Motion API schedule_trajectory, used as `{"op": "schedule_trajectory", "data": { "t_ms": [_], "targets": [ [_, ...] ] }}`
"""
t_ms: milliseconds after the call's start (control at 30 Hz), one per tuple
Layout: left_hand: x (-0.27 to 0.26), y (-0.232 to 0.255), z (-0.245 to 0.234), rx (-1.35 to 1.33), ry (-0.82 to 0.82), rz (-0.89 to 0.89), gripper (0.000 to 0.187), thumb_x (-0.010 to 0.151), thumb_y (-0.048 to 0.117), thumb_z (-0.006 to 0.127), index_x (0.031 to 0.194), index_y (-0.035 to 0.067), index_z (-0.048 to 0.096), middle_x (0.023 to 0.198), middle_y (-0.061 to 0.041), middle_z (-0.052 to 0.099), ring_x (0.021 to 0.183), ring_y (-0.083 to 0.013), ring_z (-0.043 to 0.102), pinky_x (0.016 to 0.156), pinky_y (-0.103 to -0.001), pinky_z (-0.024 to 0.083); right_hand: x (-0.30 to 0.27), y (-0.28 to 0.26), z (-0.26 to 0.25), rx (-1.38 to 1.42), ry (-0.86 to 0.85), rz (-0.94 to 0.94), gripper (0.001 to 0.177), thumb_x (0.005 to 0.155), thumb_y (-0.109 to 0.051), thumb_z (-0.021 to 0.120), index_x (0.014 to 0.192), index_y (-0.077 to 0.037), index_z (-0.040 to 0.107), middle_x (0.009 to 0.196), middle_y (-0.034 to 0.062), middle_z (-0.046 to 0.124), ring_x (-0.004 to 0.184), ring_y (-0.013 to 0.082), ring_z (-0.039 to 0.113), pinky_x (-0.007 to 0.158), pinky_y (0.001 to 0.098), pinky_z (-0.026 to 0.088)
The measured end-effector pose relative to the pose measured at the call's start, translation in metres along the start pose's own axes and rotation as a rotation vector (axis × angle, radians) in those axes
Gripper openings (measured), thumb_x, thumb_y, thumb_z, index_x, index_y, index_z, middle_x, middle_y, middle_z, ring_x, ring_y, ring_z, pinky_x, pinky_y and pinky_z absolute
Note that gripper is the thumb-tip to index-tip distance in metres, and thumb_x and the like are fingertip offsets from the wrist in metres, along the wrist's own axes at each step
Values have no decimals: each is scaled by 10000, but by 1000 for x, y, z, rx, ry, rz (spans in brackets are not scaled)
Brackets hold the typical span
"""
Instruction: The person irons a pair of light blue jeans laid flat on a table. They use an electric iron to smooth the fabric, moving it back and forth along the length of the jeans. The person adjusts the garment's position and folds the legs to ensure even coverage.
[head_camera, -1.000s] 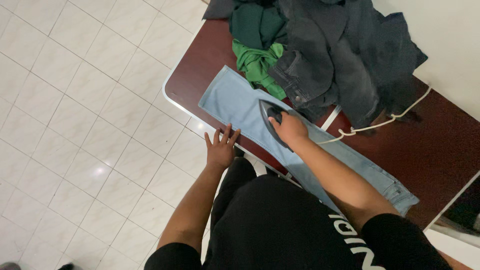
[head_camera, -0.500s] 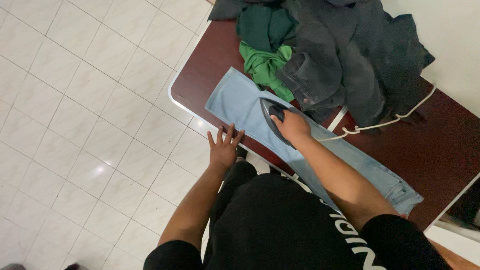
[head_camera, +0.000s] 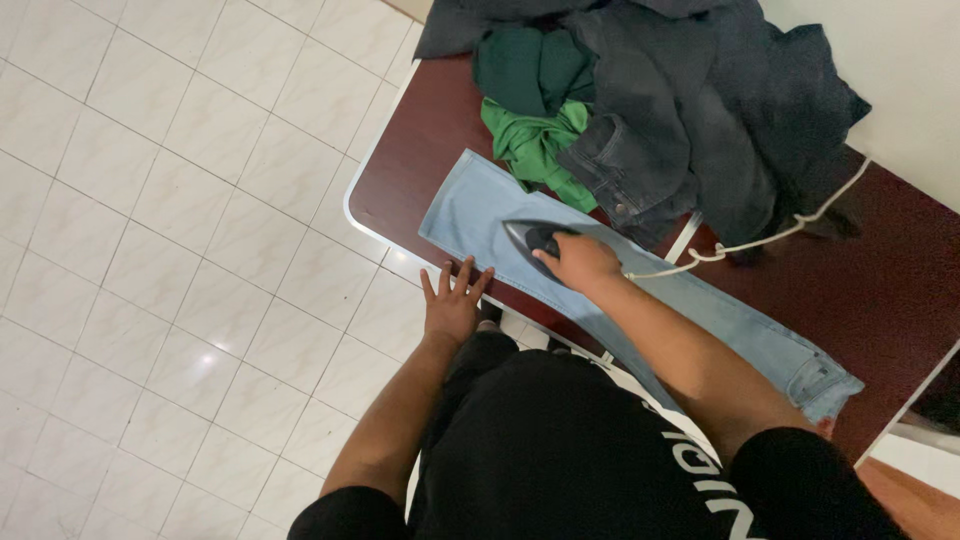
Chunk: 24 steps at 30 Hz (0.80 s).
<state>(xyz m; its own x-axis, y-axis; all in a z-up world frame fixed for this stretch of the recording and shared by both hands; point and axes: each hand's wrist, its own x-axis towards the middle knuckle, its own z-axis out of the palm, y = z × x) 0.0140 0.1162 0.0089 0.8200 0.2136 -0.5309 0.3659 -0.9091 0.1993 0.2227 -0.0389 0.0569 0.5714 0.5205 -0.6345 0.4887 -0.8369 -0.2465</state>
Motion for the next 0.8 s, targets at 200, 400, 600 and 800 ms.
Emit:
{"op": "schedule_trajectory", "data": {
  "t_ms": [200, 400, 600, 800],
  "targets": [
    [1, -9, 3, -33, 59, 41, 766, 891, 205, 632, 1566, 426, 346, 1675, 1, 246, 1521, -354, 230, 1177, -774, 30, 17, -7, 10, 97, 96, 84, 668, 950, -617, 565, 1291, -50, 657, 1133, 220, 721, 1045, 411, 690, 894, 518, 545],
    [0, -23, 0, -27, 110, 51, 815, 839, 190, 664, 1558, 413, 352, 1662, -27, 262, 1507, -376, 235, 1151, -790, 41, 18, -27, 13, -34, 2, -141, 647, 919, -615, 576, 1295, -96, 669, 1141, 206, 730, 1065, 392, 696, 926, 508, 542],
    [1, -38, -4, -20, 106, 7, 834, 851, 158, 636, 1583, 399, 319, 1683, -33, 226, 1519, -388, 208, 1152, -784, 24, 20, -41, -2, -26, -19, -60, 629, 931, -626, 561, 1275, -112, 676, 1076, 200, 737, 1022, 399, 701, 891, 524, 550],
    [-1, -45, -10, -28, 32, -20, 864, 845, 150, 618, 1591, 400, 262, 1696, -43, 190, 1534, -385, 178, 1154, -768, 4, 39, -45, 0, 75, 99, 113, 665, 972, -633, 534, 1302, -69, 656, 1080, 219, 739, 1012, 407, 709, 873, 521, 565]
  ]
}}
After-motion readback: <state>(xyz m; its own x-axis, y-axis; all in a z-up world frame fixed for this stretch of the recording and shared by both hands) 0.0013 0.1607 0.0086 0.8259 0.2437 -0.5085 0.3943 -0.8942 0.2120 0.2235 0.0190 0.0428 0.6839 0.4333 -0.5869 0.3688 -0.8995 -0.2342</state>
